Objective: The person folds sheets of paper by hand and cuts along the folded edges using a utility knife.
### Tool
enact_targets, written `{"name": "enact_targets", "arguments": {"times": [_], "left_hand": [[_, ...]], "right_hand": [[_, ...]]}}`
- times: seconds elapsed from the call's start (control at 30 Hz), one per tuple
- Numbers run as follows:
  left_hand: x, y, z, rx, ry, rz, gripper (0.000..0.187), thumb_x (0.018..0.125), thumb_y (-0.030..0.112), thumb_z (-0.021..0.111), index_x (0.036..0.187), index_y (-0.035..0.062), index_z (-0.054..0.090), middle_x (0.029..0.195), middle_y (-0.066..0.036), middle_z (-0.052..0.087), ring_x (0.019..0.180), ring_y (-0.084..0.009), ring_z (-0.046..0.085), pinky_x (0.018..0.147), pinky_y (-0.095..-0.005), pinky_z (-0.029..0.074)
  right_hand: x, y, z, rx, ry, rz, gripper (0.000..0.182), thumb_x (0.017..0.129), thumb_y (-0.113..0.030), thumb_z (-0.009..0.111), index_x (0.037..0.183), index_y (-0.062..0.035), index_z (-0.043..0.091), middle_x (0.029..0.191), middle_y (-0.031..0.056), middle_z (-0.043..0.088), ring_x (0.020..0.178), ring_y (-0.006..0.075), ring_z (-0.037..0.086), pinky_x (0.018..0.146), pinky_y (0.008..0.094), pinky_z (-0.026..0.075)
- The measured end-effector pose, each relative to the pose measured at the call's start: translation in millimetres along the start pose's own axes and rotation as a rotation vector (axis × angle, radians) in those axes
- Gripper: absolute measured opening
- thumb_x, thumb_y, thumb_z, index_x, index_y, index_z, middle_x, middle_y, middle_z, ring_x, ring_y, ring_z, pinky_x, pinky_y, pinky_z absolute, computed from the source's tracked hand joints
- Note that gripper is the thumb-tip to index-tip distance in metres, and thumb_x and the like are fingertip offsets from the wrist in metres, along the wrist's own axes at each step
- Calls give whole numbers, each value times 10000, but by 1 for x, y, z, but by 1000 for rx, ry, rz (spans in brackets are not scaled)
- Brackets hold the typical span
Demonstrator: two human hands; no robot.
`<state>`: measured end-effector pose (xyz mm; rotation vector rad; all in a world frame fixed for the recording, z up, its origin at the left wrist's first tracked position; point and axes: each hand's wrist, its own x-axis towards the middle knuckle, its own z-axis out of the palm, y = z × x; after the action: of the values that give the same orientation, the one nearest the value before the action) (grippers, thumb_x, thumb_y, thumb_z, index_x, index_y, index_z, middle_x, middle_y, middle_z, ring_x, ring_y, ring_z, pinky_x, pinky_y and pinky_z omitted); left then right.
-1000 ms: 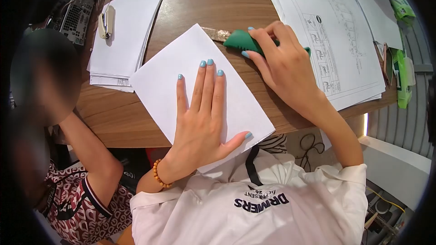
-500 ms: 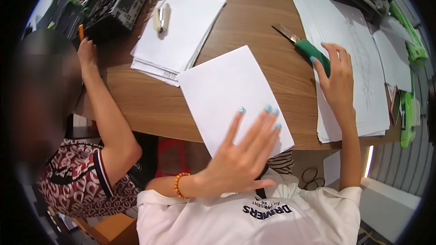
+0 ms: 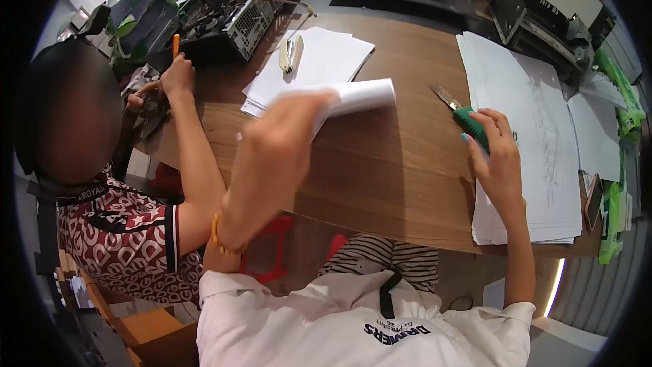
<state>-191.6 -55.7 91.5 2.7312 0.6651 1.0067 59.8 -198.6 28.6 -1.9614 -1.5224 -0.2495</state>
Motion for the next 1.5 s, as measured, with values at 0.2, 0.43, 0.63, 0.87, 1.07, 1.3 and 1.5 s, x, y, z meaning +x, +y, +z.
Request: {"name": "enact_targets", "arguments": {"times": [0.2, 0.43, 0.63, 0.87, 1.07, 1.3, 1.5], "left_hand": [[18, -51, 47, 109, 37, 331, 221, 818, -37, 514, 1023, 15, 577, 1022, -162, 623, 937, -316, 607, 823, -371, 502], [-22, -100, 62, -31, -236, -158, 331, 805, -82, 476, 1099, 46, 555, 1134, -143, 591, 1108, -291, 526, 1014, -401, 378], [-14, -128, 64, 422, -75, 43, 347, 820, -62, 446, 1127, 54, 560, 1181, -145, 563, 1090, -296, 538, 950, -385, 437], [3, -153, 56, 506, 31, -264, 263, 871, 73, 479, 1104, 93, 599, 1085, -130, 606, 971, -313, 585, 869, -383, 470], [-14, -174, 53, 507, -90, -344, 218, 870, 124, 508, 1047, 121, 636, 967, -132, 630, 837, -313, 607, 765, -389, 488], [-17, -167, 47, 625, -219, -520, 312, 841, 79, 527, 1148, 89, 579, 1105, -176, 583, 955, -350, 575, 862, -413, 440], [-6, -135, 51, 291, -200, -168, 422, 873, 179, 544, 1251, 12, 459, 1219, -255, 498, 1139, -389, 474, 975, -419, 355]], "right_hand": [[-9, 3, 1, 55, 25, -25, 285, 792, -55, 617, 1063, -4, 544, 1088, 145, 532, 933, 321, 573, 779, 375, 473], [-23, 17, -7, 77, 15, 33, 291, 791, -56, 617, 1066, -12, 536, 1116, 140, 516, 957, 327, 553, 799, 400, 453], [-29, 18, -7, 76, 20, 7, 279, 781, -57, 620, 1050, -19, 557, 1118, 139, 514, 937, 311, 548, 809, 399, 436], [-37, 23, -6, 59, 1, -12, 275, 772, -63, 627, 1037, -20, 568, 1104, 146, 512, 974, 310, 525, 843, 403, 412], [-39, 23, -10, 41, -1, -38, 256, 768, -61, 626, 1013, -25, 561, 1094, 144, 505, 1019, 321, 493, 857, 407, 409], [-50, 27, -17, -10, -5, -37, 264, 758, -64, 635, 1008, -25, 561, 1105, 143, 488, 1054, 320, 471, 882, 417, 401], [-56, 37, -33, -239, 40, 19, 381, 757, -111, 658, 1094, 2, 523, 1141, 156, 475, 1068, 311, 461, 883, 404, 394]]}}
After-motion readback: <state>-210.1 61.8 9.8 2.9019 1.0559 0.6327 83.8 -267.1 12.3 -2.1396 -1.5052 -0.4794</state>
